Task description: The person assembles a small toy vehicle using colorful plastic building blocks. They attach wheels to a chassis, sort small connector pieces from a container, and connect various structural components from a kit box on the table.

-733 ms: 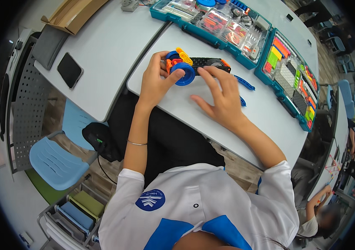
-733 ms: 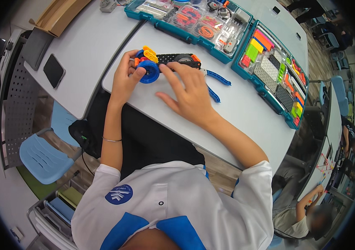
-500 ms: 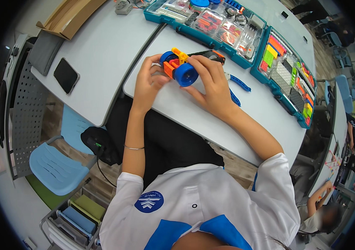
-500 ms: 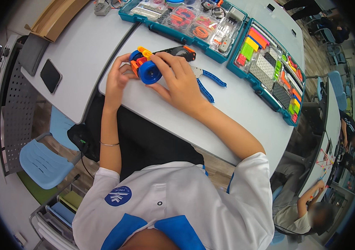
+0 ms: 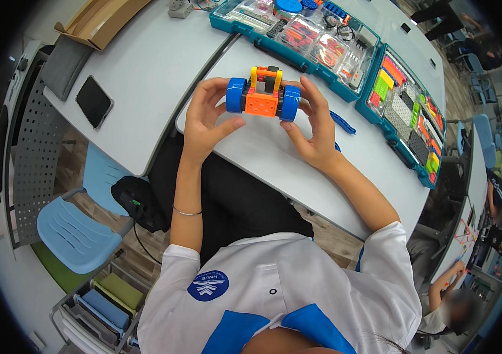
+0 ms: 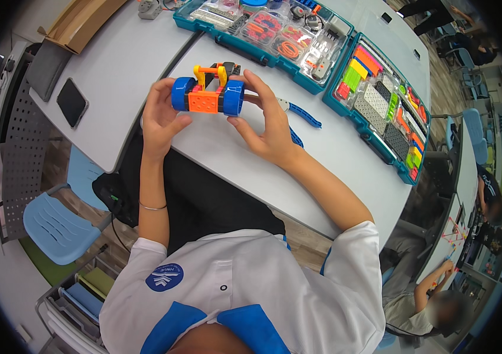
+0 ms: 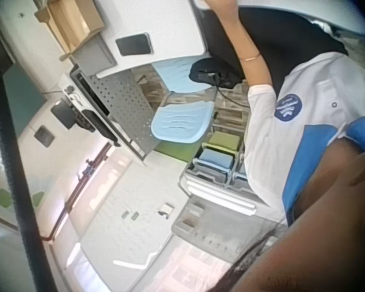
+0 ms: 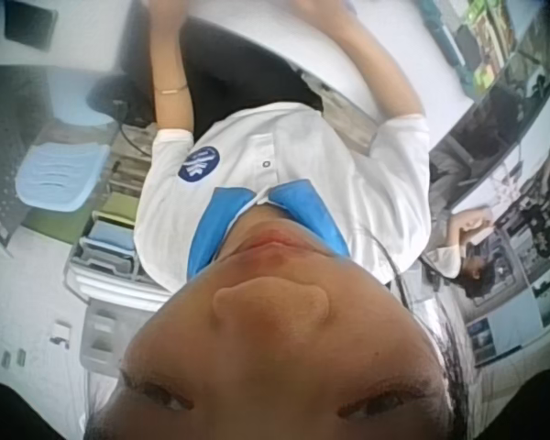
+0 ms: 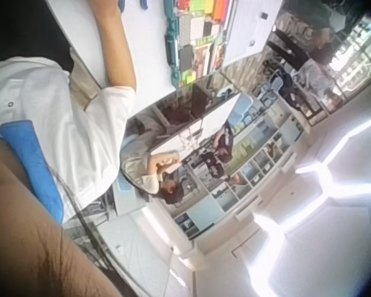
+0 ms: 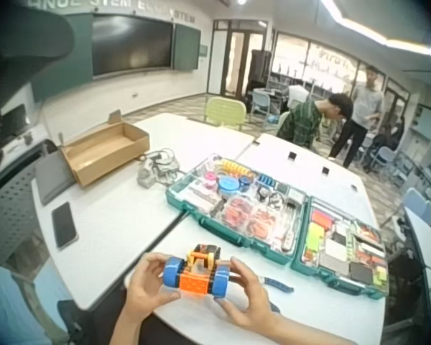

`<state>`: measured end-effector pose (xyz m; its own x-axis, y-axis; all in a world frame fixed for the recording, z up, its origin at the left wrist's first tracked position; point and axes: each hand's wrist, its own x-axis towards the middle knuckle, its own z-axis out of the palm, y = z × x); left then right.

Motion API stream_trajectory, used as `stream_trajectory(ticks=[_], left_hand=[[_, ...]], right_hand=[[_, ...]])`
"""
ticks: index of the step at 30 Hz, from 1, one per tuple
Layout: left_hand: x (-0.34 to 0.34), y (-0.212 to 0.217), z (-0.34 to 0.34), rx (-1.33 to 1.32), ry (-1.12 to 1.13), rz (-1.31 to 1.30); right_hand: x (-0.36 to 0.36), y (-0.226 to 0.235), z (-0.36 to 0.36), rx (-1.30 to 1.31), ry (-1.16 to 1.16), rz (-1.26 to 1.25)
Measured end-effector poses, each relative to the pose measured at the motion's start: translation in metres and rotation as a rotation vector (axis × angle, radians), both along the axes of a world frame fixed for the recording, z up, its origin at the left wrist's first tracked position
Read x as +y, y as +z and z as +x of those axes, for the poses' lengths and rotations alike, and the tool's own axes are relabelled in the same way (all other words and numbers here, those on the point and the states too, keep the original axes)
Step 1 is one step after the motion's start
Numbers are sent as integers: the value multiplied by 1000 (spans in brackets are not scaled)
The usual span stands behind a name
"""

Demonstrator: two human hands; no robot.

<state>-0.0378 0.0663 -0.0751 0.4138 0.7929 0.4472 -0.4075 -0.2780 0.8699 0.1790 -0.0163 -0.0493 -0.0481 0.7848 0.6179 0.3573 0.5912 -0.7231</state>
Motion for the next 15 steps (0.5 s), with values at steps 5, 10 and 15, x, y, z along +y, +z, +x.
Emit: stream_trajectory(ticks=[5, 10, 15], left_hand=[[-4, 11, 1, 109, -126, -142], [0, 8, -4, 155, -260, -216], [-3, 17, -2, 133, -303, -198]], right_hand=[[-1, 12, -2, -190, 4, 169], [-10, 25, -18, -410, -20, 194], [-6, 41, -13, -430, 16, 109]])
